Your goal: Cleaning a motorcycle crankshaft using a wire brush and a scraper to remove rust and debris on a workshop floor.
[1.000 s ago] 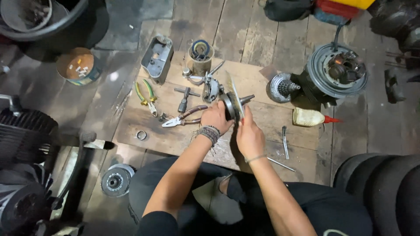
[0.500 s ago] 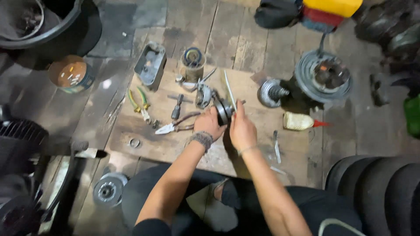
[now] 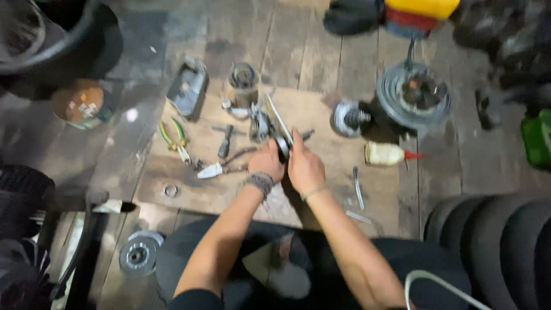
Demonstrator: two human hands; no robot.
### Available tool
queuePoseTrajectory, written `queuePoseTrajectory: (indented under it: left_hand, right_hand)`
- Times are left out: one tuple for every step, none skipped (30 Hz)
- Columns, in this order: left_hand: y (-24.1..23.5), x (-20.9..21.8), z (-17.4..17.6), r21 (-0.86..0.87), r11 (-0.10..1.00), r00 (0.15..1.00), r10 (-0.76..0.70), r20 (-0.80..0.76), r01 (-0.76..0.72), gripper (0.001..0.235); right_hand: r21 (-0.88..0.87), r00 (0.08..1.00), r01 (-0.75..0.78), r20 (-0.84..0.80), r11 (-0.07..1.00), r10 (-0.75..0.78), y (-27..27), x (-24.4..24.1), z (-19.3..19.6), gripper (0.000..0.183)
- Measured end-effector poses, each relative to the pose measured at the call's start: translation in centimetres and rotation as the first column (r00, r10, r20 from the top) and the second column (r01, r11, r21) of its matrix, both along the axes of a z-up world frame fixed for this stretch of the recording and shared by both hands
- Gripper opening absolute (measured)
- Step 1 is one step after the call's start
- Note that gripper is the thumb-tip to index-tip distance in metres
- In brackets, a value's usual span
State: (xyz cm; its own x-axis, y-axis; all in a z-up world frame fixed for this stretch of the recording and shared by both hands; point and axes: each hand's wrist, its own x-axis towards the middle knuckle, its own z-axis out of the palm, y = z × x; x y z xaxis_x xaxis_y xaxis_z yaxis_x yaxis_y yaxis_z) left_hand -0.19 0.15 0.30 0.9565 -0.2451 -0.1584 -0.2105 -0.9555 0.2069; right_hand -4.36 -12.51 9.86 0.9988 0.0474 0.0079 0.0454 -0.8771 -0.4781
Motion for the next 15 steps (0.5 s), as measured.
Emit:
queuePoseTrajectory:
  left_hand:
    - [0.0, -0.4, 0.4, 0.003, 1.0, 1.0, -0.007, -0.029, 0.008, 0.068]
    - [0.0, -0.6, 0.7, 0.01, 1.0, 1.0, -0.007, 0.022, 0.007, 0.066]
    - [-0.1, -0.1, 1.2, 0.01, 1.0, 0.996, -0.001, 0.086, 0.0, 0.063]
    - [-0.1, -0.8, 1.4, 0.008, 1.0, 0.997, -0.002, 0.071, 0.001, 0.063]
    - [-0.1, -0.7, 1.9, 0.009, 1.0, 0.998, 0.003, 0.068, -0.003, 0.064]
    - [0.0, -0.7, 2.5, 0.01, 1.0, 0.998, 0.007, 0.065, -0.008, 0.065]
    - [-0.1, -0.6, 2.3, 0.007, 1.0, 0.998, 0.013, 0.065, -0.014, 0.065]
    - [-0.3, -0.6, 2.1, 0.018, 1.0, 0.998, 0.01, 0.063, -0.012, 0.064]
    - [-0.4, -0.6, 1.9, 0.031, 1.0, 0.998, 0.001, 0.065, -0.003, 0.063]
    - [-0.2, -0.6, 1.3, 0.032, 0.999, 0.998, 0.0, 0.068, -0.002, 0.063]
    - [-0.2, -0.5, 0.8, 0.022, 1.0, 0.995, 0.01, 0.1, -0.012, 0.062]
    - [-0.2, -0.5, 0.3, 0.011, 1.0, 0.991, 0.02, 0.132, -0.022, 0.062]
    - [-0.1, -0.6, 0.3, 0.013, 1.0, 0.99, 0.023, 0.138, -0.025, 0.062]
    - [0.1, -0.7, 0.3, 0.031, 0.999, 0.99, 0.005, 0.14, -0.01, 0.06]
    - [0.1, -0.5, 0.3, 0.045, 0.999, 0.989, -0.011, 0.146, 0.005, 0.058]
  right_hand:
    - [0.003, 1.0, 0.008, -0.029, 1.0, -0.007, -0.3, -0.8, 0.1, 0.062]
    - [0.005, 1.0, 0.003, -0.024, 1.0, -0.003, -0.5, -1.4, 0.3, 0.063]
    - [0.0, 1.0, -0.007, -0.006, 1.0, 0.007, -0.8, -1.4, 0.6, 0.064]
    - [-0.003, 1.0, -0.006, -0.021, 1.0, 0.006, -1.3, -3.1, 0.2, 0.064]
    - [0.008, 0.998, 0.03, -0.057, 1.0, -0.03, -1.8, -4.1, 0.0, 0.062]
    - [0.017, 0.994, 0.066, -0.094, 0.998, -0.065, -2.4, -5.1, -0.1, 0.06]
    - [0.015, 0.994, 0.06, -0.094, 0.998, -0.059, -2.4, -5.6, -0.5, 0.06]
    - [0.025, 0.993, 0.069, -0.097, 0.997, -0.066, -2.4, -6.2, -0.8, 0.061]
    - [0.037, 0.992, 0.084, -0.099, 0.996, -0.08, -2.4, -6.9, -1.1, 0.062]
    - [0.039, 0.992, 0.084, -0.095, 0.996, -0.08, -1.9, -5.9, -0.7, 0.062]
    - [0.052, 0.997, 0.073, -0.044, 0.996, -0.07, -1.5, -4.9, -0.1, 0.062]
    - [0.065, 0.998, 0.06, 0.007, 0.996, -0.061, -1.1, -4.0, 0.5, 0.062]
    - [0.068, 0.998, 0.057, 0.013, 0.996, -0.058, -0.6, -3.0, 1.0, 0.062]
    - [0.054, 0.999, 0.039, -0.005, 0.998, -0.039, 0.0, -2.0, 1.5, 0.062]
    - [0.036, 1.0, 0.021, -0.019, 0.999, -0.02, 0.5, -0.7, 2.2, 0.062]
